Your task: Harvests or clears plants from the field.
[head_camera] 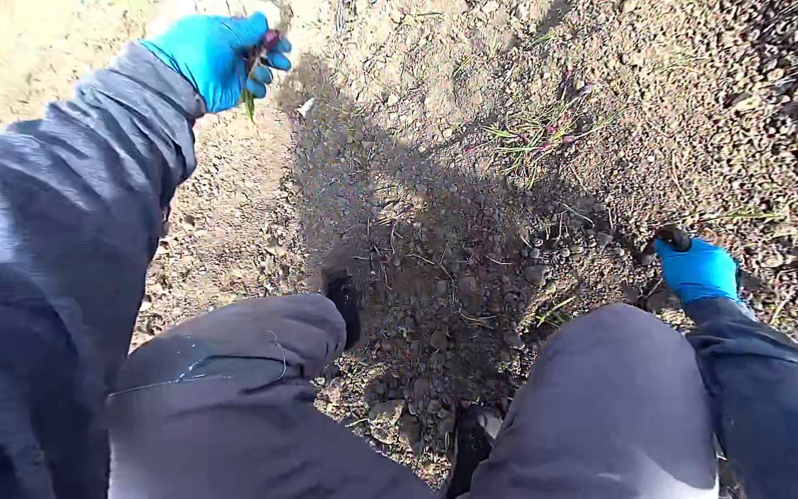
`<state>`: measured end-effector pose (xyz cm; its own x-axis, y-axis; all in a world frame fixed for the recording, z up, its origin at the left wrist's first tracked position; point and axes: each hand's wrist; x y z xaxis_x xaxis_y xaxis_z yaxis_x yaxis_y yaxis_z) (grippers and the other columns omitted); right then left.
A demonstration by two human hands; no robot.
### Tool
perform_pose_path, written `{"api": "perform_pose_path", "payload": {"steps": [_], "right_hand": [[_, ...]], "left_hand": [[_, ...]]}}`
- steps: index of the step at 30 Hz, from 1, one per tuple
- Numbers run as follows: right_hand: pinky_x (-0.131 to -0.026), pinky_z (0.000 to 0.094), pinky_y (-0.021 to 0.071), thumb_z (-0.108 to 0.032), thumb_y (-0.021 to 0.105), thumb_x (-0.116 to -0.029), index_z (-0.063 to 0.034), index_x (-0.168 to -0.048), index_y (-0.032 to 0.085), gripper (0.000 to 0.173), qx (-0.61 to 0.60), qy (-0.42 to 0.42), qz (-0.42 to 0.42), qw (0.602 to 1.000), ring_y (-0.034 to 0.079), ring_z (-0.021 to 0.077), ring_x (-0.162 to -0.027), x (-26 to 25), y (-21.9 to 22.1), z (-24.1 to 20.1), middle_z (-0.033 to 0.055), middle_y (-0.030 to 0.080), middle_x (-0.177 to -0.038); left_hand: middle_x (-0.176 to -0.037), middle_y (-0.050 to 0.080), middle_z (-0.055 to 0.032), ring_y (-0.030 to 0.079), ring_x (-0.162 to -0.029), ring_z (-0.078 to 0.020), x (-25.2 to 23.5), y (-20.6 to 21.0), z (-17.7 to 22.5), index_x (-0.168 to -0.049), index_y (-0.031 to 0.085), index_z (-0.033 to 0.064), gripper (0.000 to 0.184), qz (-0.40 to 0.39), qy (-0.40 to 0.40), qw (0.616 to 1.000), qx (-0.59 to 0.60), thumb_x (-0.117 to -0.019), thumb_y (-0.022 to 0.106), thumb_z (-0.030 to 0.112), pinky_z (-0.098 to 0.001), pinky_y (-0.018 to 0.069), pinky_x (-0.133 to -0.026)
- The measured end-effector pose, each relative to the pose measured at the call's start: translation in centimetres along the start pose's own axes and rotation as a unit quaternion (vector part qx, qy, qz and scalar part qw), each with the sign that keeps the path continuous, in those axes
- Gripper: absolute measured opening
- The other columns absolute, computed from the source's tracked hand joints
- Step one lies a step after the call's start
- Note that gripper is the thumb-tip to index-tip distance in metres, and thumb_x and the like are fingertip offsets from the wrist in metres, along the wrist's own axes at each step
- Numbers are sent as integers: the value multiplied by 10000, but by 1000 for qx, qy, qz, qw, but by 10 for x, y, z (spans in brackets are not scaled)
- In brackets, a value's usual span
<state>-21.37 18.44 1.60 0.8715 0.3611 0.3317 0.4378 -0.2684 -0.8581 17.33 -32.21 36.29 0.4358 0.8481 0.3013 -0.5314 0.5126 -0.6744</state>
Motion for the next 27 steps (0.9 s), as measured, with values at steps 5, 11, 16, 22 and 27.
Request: {"api": "perform_pose_path", "payload": {"steps": [5,11,16,22,27], "right_hand": [[-859,800,417,-417,589,-1046,92,-1072,655,515,-17,-7,17,1000,604,617,-1065,15,0,12,410,640,-1059],[-892,804,409,-536,575,-1016,56,-1190,638,620,-7,29,43,999,602,591,-1103,6,9,27,393,637,-1131],[-988,715,431,-474,588,-1019,3,-1312,615,560,-15,53,67,996,612,482,-1189,1,16,18,319,640,-1256],[-1074,611,437,-342,589,-1041,-27,-1318,644,423,-28,40,66,997,609,390,-1246,-4,12,1,265,649,-1299],[-1022,706,411,-448,607,-1013,12,-1267,646,527,2,63,92,994,601,475,-1218,0,14,-3,313,651,-1239]], "left_hand": [[-1243,656,-338,599,-1242,-508,-43,134,-156,-1211,695,-58,724,-119,-77,907,-397,-989,589,624,-728,407,-1063],[-1263,703,-201,636,-1236,-416,-37,221,-271,-1264,733,144,528,-201,-63,905,-370,-942,701,562,-702,461,-1038],[-1305,679,-206,677,-1146,-439,-6,288,-321,-1597,379,186,973,-208,-81,871,-438,-818,816,573,-699,528,-915],[-1264,714,-136,692,-1130,-401,-18,273,-316,-1271,703,160,341,-218,-45,851,-476,-951,700,279,-692,542,-885],[-1246,684,-250,682,-1065,-508,-82,214,-281,-1274,660,58,343,-48,-61,876,-475,-962,693,196,-749,521,-810]]}}
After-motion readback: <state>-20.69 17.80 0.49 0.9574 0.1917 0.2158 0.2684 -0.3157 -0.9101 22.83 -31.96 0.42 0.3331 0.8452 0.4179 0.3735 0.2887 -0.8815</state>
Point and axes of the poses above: each hand's wrist, its own x-axis away from the middle knuckle, its own y-axis out of the palm, z = x × y
